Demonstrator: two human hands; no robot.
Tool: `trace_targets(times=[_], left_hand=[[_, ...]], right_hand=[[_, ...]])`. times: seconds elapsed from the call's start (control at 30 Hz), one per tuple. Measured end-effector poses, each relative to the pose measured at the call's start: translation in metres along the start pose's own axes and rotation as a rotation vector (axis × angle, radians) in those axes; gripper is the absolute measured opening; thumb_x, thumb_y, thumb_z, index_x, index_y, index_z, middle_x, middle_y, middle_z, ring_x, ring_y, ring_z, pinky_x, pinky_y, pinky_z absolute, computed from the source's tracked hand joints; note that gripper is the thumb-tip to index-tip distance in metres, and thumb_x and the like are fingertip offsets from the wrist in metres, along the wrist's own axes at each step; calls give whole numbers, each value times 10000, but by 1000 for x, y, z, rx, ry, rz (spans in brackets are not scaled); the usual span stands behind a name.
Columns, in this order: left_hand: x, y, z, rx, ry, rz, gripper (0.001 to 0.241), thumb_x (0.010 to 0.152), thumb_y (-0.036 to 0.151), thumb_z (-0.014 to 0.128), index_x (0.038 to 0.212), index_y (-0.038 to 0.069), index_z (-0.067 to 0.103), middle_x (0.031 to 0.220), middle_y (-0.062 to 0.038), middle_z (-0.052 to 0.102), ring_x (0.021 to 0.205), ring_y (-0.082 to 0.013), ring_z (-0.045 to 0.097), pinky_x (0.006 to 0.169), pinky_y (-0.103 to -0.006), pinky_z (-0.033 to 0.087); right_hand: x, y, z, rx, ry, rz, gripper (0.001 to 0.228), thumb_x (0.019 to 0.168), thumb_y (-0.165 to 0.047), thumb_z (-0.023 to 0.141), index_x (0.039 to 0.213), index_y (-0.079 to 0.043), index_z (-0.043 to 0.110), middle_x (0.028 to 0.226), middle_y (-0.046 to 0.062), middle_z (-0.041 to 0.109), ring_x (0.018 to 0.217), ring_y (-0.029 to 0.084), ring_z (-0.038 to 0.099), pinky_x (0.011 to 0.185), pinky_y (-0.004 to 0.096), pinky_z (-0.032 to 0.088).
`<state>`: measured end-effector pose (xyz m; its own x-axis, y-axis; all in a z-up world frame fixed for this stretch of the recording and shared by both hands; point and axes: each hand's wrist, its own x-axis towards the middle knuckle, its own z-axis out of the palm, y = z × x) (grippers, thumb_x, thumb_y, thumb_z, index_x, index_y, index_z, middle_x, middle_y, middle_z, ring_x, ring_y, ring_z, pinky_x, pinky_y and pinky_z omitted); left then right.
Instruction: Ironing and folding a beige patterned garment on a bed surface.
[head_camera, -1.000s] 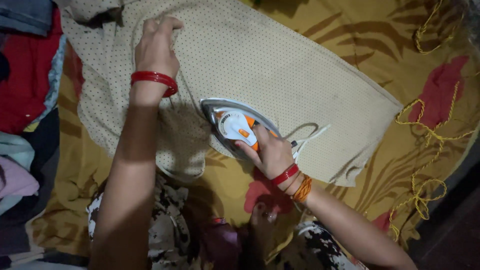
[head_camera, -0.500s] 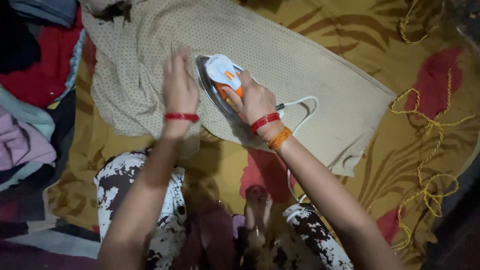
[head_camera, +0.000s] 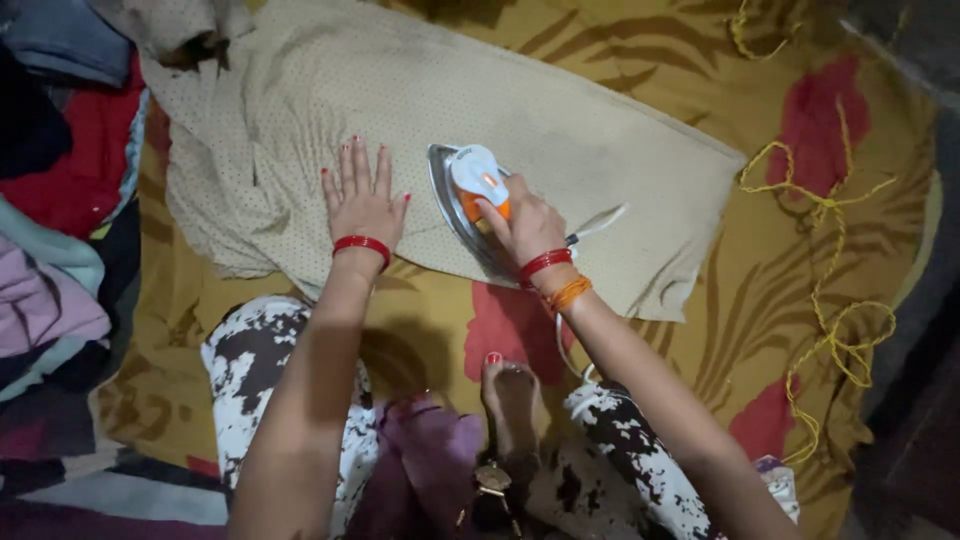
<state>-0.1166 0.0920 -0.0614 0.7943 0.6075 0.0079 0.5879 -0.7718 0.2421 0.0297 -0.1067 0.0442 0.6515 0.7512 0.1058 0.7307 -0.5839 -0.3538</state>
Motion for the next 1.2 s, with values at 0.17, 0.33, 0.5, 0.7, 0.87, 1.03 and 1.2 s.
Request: trace_targets(times=[0.17,0.33,0.5,0.7,0.87,1.03,1.2], left_hand=[[-1,16,-52,-45,-236,-69,1009,888,718,489,1649,181,102,1709,-178,20,1578,-328,-38,1238,-598,0],[9,6,-14,-1,-174,-64,937,947,663,461,1669,205,78,1723,-171,-9,1585,-330,-48,1235,-612,-6],[10,12,-23,30,-233,-88,882,977,648,429,1661,224,70,1723,-154,-40,1583,-320,-66,1236,-607,-9],[11,13,-23,41,-273,-101,892,975,646,425,1668,227,52,1719,-150,-58,1581,-327,-88,1234,-613,-12],[15,12,-24,79,-316,-99,900,966,664,395,1660,226,26,1715,-146,-95,1574,-325,-113,1225,-619,-5],[13,13,-27,95,-308,-71,889,981,668,365,1661,208,24,1717,-169,-99,1576,-343,-118,1228,-623,-8],[12,10,-23,43,-294,-75,884,988,669,345,1666,208,16,1711,-168,-98,1574,-349,-110,1233,-626,-21]], right_hand=[[-22,13,-14,45,-109,-26,538,968,-544,634,1205,-65,575,858,258,715,769,467,692,653,547,547],[-56,29,-49,172,-170,-91,526,960,-508,616,1270,-83,616,889,245,717,747,460,688,645,541,551],[-74,60,-44,-110,-368,-248,523,946,-639,653,1083,-134,633,754,162,694,694,374,700,653,499,562],[-38,7,-50,-13,-270,-420,563,916,-621,598,1238,-163,649,799,149,725,630,379,691,542,512,540],[-27,-13,-39,-49,-357,-373,595,926,-656,582,1270,-173,631,799,152,724,679,388,703,573,531,536],[-55,-1,-44,63,-304,-342,602,936,-644,570,1278,-151,623,802,152,723,703,400,697,597,534,535],[-100,31,-38,-85,-221,-199,529,921,-641,628,1009,-119,638,748,161,698,686,393,688,604,515,546]])
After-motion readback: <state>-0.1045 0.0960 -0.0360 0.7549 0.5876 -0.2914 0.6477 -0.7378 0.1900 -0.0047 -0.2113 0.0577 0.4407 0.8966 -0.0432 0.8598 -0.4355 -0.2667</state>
